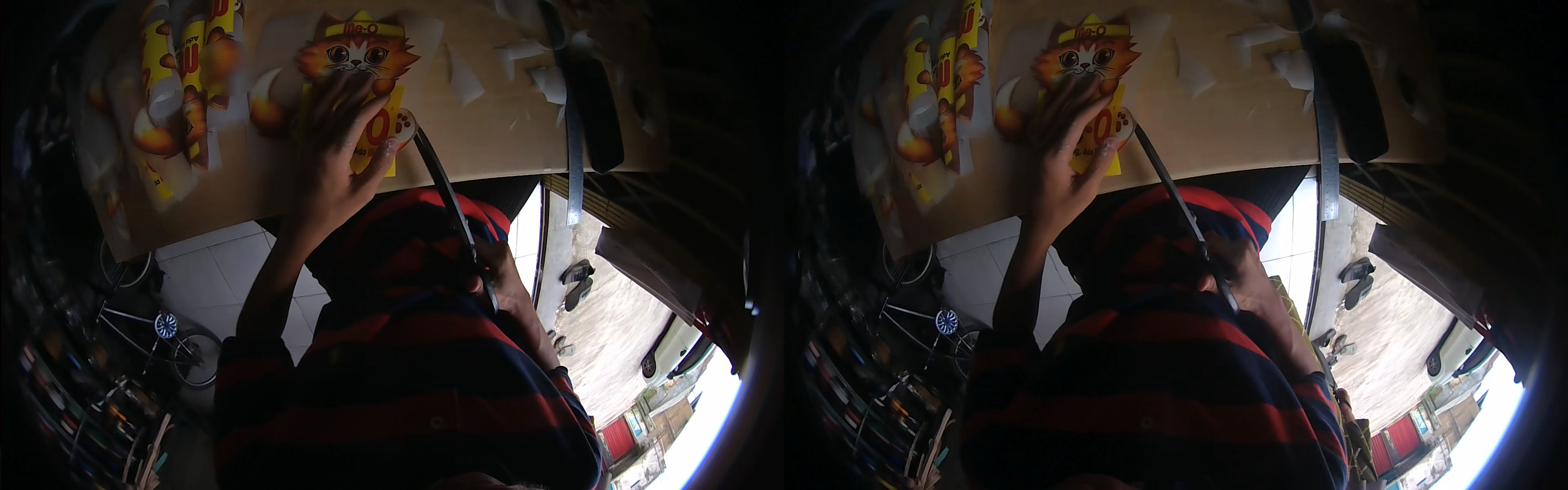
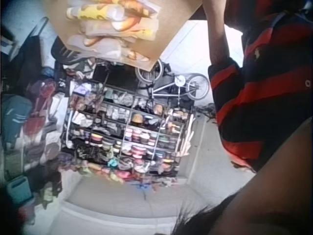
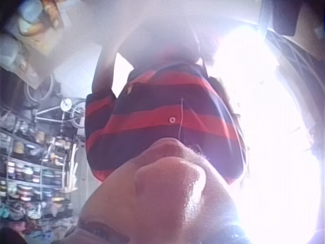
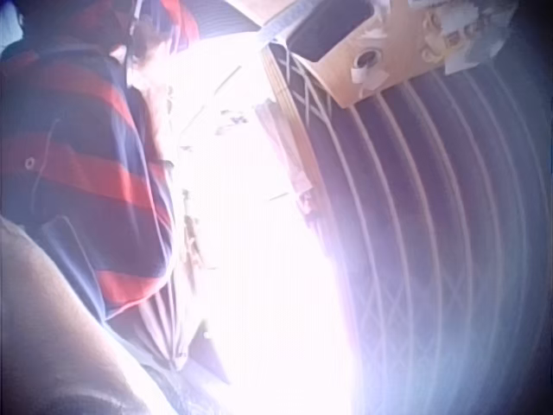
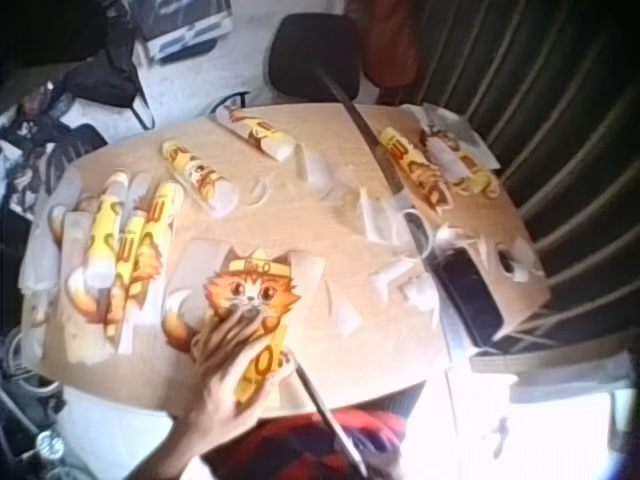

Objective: The person uses shears to cut out printed cat food labels from a sheet of paper and places them on a wooden table.

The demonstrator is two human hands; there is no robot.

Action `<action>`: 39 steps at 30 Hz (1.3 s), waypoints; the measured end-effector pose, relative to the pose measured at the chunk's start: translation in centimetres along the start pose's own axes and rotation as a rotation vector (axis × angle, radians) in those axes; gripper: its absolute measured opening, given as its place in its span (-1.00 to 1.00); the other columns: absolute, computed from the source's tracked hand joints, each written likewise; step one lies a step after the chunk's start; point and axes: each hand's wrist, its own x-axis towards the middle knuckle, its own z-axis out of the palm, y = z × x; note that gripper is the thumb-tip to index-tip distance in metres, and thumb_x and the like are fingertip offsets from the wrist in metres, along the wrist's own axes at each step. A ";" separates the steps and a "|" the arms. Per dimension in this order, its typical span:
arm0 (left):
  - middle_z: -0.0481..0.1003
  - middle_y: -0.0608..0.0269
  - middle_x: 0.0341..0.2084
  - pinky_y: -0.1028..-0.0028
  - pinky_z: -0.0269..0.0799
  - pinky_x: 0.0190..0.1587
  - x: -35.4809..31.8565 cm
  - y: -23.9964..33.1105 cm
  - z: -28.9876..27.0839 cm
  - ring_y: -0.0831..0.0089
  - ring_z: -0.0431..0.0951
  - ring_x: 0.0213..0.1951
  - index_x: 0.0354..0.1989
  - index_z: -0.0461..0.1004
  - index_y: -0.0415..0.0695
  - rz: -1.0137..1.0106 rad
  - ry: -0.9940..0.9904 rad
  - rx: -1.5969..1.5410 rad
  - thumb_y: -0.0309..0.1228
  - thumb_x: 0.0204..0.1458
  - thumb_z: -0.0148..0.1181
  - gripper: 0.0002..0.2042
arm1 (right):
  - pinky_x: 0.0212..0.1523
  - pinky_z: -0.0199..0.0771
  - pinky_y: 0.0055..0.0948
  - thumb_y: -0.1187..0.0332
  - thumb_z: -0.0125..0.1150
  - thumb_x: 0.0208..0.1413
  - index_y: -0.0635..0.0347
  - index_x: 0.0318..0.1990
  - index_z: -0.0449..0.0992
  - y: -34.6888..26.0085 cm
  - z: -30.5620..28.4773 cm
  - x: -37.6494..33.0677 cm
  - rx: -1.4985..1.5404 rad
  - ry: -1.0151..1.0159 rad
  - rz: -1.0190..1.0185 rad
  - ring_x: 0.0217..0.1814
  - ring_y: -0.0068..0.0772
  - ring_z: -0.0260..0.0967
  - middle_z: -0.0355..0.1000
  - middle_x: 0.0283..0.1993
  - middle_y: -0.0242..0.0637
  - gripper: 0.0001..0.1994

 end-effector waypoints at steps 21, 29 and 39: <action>0.44 0.34 -0.25 0.29 0.39 -0.13 -0.6 1.5 3.5 0.22 0.42 -0.17 -0.30 0.49 -0.08 0.031 0.257 0.022 -0.47 -0.24 0.39 -0.72 | -0.69 0.18 -0.65 -0.41 0.16 -0.10 0.23 -0.33 0.36 1.2 0.3 -1.0 0.281 0.013 0.065 -0.70 -0.69 0.24 0.28 -0.68 -0.49 -0.27; 0.47 0.24 -0.20 0.31 0.47 -0.20 -0.1 0.7 2.8 0.26 0.51 -0.17 -0.14 0.49 -0.08 -0.066 0.273 -0.172 -0.65 -0.07 0.24 -0.70 | -0.60 0.21 -0.46 -0.49 0.11 -0.11 0.33 -0.25 0.43 1.6 -1.3 -1.4 0.122 0.019 0.109 -0.61 -0.57 0.29 0.31 -0.66 -0.34 -0.16; 0.25 0.12 0.26 0.08 0.10 0.30 -0.6 0.4 1.0 0.09 0.22 0.26 0.22 0.33 -0.12 -0.065 0.015 0.061 -0.17 -0.15 0.43 -0.29 | -0.56 0.25 -0.40 -0.50 0.08 -0.12 0.32 -0.28 0.44 1.1 -1.4 -1.2 0.082 -0.002 0.148 -0.58 -0.49 0.28 0.34 -0.61 -0.29 -0.16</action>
